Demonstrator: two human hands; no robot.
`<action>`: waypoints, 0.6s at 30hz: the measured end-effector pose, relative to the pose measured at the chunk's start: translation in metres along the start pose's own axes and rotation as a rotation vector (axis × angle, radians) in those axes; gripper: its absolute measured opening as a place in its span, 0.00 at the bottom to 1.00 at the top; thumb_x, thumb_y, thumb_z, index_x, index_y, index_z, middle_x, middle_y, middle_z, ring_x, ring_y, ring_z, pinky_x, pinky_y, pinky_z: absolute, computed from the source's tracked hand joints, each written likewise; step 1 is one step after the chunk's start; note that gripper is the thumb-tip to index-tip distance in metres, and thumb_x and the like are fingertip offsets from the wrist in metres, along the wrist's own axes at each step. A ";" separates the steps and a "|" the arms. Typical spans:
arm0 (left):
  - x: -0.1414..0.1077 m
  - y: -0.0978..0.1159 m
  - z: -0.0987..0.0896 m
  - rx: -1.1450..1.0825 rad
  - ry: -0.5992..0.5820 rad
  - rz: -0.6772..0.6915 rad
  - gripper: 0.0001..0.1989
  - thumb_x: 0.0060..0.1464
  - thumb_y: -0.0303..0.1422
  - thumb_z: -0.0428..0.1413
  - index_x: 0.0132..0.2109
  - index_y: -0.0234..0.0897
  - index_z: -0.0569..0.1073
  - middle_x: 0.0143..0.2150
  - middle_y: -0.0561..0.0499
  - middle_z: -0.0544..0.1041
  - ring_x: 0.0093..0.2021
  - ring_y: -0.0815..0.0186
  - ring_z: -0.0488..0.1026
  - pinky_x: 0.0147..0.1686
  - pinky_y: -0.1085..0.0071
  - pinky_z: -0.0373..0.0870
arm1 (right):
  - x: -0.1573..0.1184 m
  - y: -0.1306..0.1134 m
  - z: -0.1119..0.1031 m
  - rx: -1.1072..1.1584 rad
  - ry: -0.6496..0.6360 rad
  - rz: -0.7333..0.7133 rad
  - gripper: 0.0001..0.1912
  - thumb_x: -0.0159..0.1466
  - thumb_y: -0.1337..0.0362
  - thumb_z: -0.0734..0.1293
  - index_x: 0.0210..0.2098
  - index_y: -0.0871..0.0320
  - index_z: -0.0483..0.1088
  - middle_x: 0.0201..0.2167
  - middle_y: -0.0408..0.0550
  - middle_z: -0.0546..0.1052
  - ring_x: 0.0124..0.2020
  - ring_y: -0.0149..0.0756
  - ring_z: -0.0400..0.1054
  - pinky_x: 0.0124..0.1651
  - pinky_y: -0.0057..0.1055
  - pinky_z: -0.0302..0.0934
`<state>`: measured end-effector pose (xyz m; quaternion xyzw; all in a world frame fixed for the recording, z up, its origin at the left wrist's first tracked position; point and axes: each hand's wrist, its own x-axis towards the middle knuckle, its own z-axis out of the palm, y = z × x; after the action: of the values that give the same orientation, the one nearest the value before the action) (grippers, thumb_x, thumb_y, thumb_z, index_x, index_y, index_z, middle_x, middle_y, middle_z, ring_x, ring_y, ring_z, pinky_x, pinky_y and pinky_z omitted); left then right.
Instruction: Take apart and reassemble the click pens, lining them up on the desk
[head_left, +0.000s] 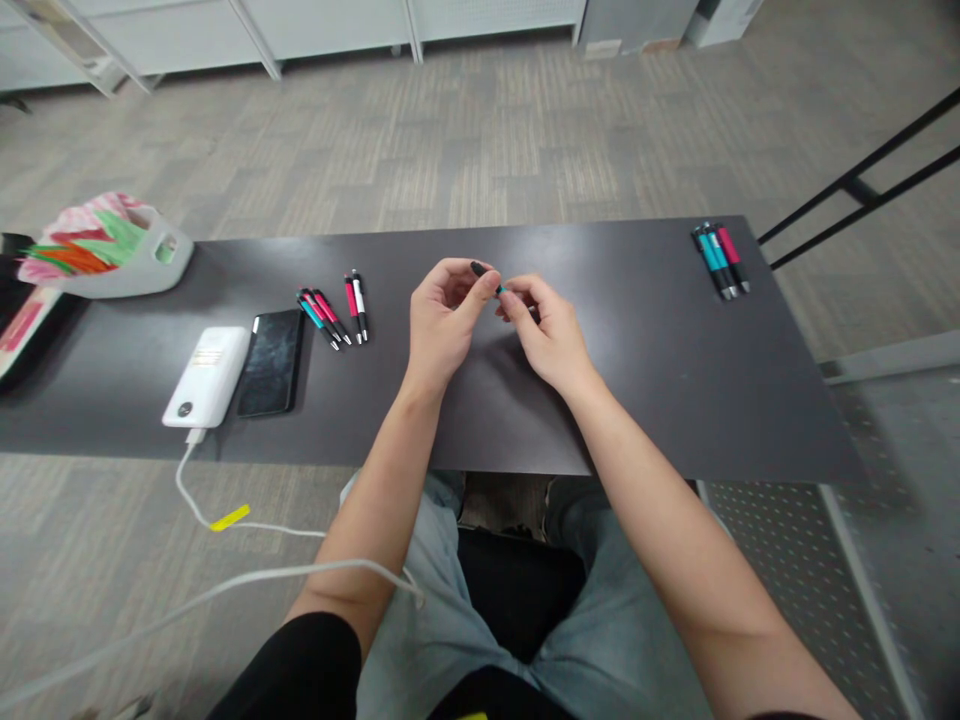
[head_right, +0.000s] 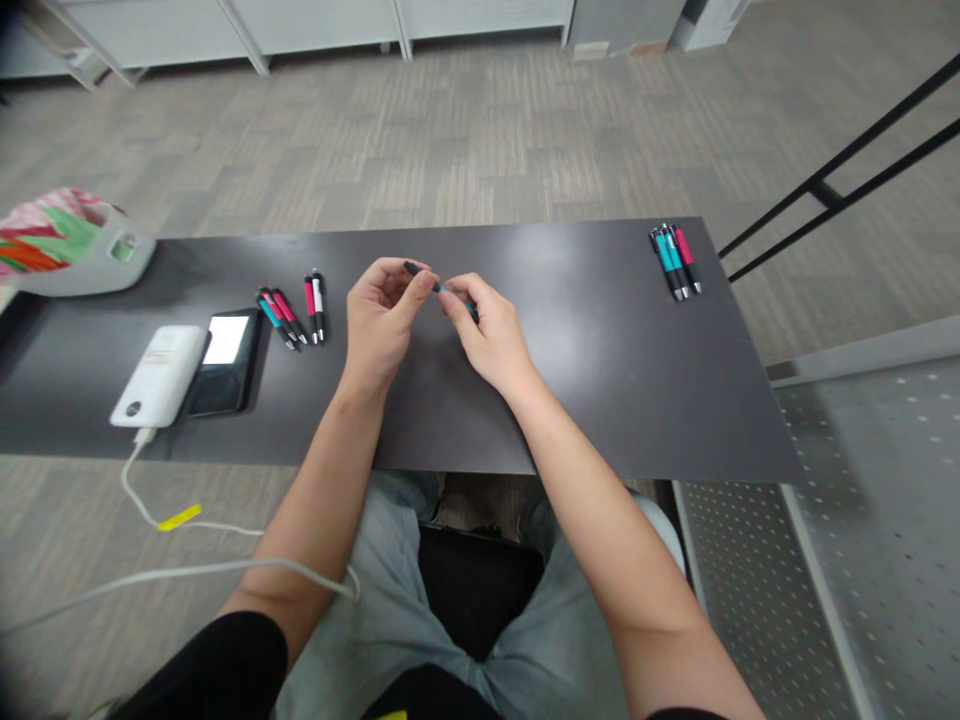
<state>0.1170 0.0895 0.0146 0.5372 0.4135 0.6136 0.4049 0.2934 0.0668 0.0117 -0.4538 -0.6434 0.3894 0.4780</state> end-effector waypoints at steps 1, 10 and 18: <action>0.000 0.000 0.000 0.007 0.000 0.011 0.25 0.70 0.56 0.85 0.48 0.45 0.85 0.44 0.50 0.90 0.44 0.61 0.90 0.49 0.64 0.87 | 0.000 0.001 0.000 0.009 0.003 0.000 0.30 0.82 0.26 0.75 0.51 0.46 0.77 0.44 0.47 0.84 0.46 0.49 0.80 0.56 0.46 0.77; 0.015 0.001 -0.019 0.074 0.043 0.081 0.24 0.73 0.59 0.82 0.50 0.46 0.85 0.46 0.49 0.92 0.48 0.59 0.91 0.53 0.62 0.90 | -0.005 0.003 -0.001 -0.073 0.048 -0.016 0.16 0.82 0.43 0.78 0.57 0.44 0.75 0.37 0.41 0.77 0.39 0.45 0.71 0.51 0.43 0.72; 0.030 -0.002 -0.049 0.071 0.128 0.060 0.30 0.70 0.63 0.82 0.60 0.49 0.85 0.50 0.48 0.95 0.53 0.56 0.94 0.56 0.62 0.91 | -0.003 0.003 -0.003 -0.111 0.066 -0.032 0.18 0.85 0.38 0.74 0.52 0.45 0.81 0.38 0.44 0.80 0.41 0.46 0.71 0.54 0.43 0.70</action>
<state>0.0660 0.1154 0.0184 0.5232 0.4438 0.6433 0.3398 0.2968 0.0647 0.0088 -0.4817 -0.6551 0.3301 0.4795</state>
